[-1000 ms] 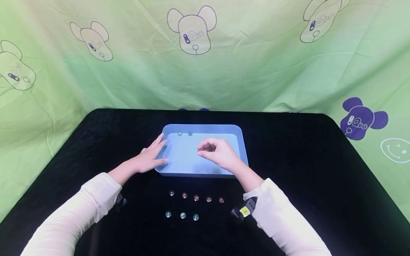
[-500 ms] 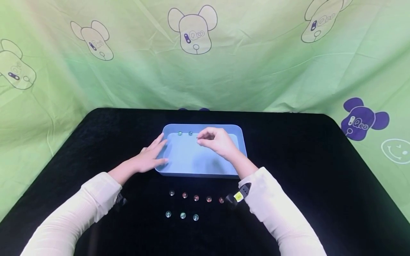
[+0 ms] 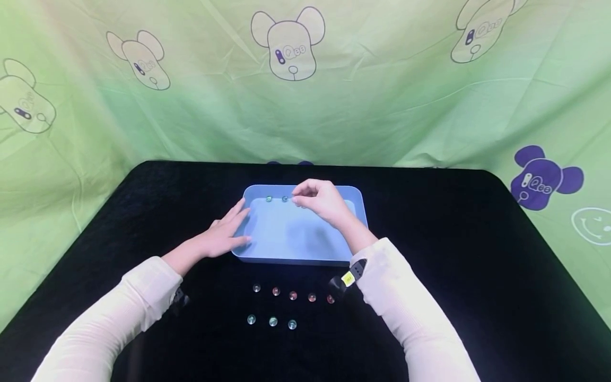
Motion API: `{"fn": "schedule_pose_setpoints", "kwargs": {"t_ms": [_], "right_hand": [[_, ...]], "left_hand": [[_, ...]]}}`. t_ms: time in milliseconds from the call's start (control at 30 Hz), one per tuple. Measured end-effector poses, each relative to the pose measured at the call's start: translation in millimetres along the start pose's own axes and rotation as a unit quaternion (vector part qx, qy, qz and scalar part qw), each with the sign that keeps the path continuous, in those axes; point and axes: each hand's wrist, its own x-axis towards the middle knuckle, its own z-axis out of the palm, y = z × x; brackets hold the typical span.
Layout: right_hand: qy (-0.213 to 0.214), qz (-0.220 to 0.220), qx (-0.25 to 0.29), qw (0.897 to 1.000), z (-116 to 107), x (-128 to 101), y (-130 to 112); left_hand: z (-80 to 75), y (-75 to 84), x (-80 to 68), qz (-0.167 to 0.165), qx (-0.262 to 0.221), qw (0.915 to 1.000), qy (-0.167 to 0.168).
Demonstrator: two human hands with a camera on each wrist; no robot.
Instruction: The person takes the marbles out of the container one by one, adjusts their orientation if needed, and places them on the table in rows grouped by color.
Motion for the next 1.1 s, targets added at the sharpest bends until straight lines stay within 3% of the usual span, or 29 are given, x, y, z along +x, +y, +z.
{"fn": "schedule_pose_setpoints", "kwargs": {"t_ms": [1100], "right_hand": [[0.044,0.015,0.037,0.998,3.8,48.0,20.0]], "left_hand": [[-1.3,-1.9,1.0,-0.001,-0.008,1.0,-0.004]]}}
